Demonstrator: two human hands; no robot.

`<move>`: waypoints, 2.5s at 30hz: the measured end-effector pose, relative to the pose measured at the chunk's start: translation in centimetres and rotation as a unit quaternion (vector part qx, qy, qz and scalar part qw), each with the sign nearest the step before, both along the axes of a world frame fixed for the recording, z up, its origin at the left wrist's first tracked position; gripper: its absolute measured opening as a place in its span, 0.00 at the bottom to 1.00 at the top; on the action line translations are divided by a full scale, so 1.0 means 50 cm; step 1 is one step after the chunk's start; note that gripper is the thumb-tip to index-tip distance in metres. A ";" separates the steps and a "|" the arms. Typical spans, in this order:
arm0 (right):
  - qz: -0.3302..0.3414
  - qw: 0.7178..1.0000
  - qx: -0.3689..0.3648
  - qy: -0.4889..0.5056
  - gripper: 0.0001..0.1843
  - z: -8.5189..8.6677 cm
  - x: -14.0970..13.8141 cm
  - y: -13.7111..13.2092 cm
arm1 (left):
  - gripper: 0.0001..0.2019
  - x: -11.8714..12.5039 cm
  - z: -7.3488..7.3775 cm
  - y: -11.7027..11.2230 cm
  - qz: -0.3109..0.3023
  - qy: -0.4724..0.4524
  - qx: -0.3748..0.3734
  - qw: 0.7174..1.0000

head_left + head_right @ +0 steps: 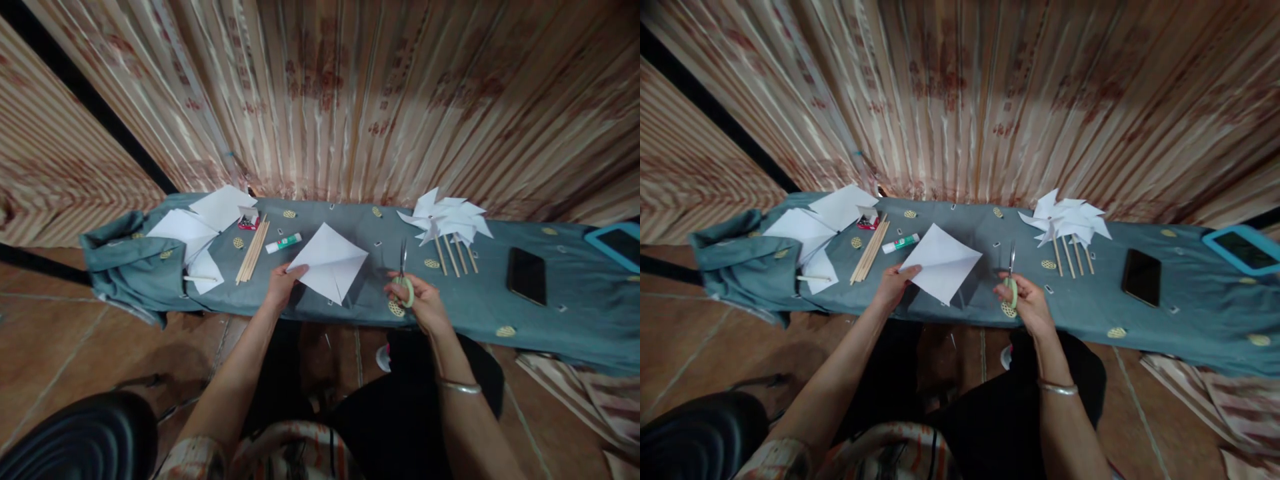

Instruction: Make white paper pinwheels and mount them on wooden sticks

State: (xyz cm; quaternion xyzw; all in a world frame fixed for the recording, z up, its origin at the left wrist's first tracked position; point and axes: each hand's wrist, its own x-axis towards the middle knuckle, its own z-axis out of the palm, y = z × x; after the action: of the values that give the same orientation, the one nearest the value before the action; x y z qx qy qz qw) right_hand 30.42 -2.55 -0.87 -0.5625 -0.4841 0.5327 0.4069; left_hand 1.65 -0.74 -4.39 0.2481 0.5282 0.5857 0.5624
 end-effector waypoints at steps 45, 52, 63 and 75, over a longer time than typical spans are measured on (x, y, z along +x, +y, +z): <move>-0.083 0.980 0.091 -0.155 0.22 -0.050 -0.097 0.066 | 0.27 0.067 -0.009 -0.012 -0.127 -0.146 -0.006 0.981; -0.062 0.978 0.114 -0.164 0.22 -0.056 -0.143 0.054 | 0.37 0.159 -0.004 -0.033 -0.128 -0.114 -0.016 0.985; -0.029 0.988 0.096 -0.113 0.22 -0.071 -0.142 0.052 | 0.16 0.135 -0.012 -0.010 -0.024 -0.033 -0.003 0.999; 0.152 0.987 -0.051 0.002 0.25 -0.024 -0.140 0.000 | 0.20 0.099 -0.015 0.047 0.118 -0.087 0.029 0.989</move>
State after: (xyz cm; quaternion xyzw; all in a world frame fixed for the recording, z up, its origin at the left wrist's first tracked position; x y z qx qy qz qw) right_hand 23.43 -2.57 -2.05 -0.5012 -0.5351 0.6137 0.2930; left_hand 6.60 1.58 -5.13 0.1486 0.4856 0.6826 0.5256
